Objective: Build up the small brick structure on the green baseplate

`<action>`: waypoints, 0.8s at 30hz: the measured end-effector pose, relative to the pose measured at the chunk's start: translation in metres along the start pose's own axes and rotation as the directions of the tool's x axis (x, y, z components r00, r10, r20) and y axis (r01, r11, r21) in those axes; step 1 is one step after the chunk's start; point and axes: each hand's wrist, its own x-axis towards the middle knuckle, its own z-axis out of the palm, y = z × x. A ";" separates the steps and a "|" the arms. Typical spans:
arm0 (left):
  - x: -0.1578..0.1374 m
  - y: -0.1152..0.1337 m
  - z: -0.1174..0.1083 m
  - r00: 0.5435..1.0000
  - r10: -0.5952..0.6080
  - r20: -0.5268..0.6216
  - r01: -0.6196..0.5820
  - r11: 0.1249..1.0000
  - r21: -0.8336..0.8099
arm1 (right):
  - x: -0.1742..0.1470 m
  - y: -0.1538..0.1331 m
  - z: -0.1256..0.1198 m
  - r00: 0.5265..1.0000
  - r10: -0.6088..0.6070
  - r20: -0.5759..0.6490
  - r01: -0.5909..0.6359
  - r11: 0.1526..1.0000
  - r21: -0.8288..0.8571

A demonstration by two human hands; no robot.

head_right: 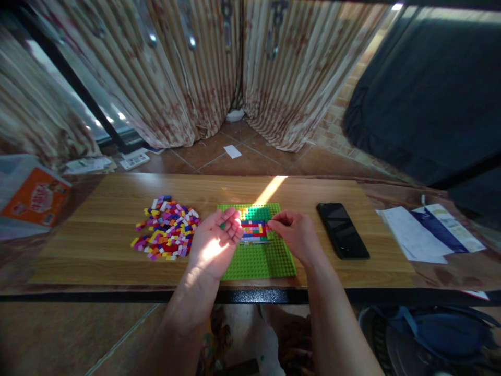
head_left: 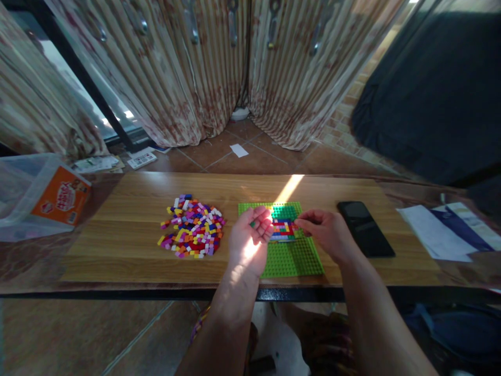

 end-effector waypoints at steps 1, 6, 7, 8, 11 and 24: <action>0.000 0.000 0.000 1.000 -0.001 0.002 0.001 1.000 0.000 | 0.001 0.001 0.001 1.000 0.014 0.003 -0.014 0.999 0.041; 0.000 0.000 0.000 1.000 -0.012 0.008 0.012 1.000 0.006 | 0.003 0.000 0.003 0.998 0.048 0.035 -0.051 0.992 0.113; 0.000 0.000 0.000 1.000 -0.013 0.008 0.013 1.000 0.008 | 0.003 0.000 0.003 0.997 0.053 0.048 -0.058 0.990 0.127; 0.000 -0.001 0.000 1.000 -0.014 0.009 0.014 1.000 0.011 | 0.003 0.000 0.003 0.996 0.057 0.063 -0.066 0.987 0.147; 0.000 -0.002 0.000 1.000 -0.009 0.018 0.009 1.000 0.012 | 0.002 0.001 0.001 0.993 0.074 0.096 -0.094 0.971 0.218; -0.006 -0.003 0.004 0.992 -0.078 0.102 0.073 0.996 0.052 | -0.010 -0.028 -0.006 0.975 -0.098 -0.199 0.147 0.957 0.249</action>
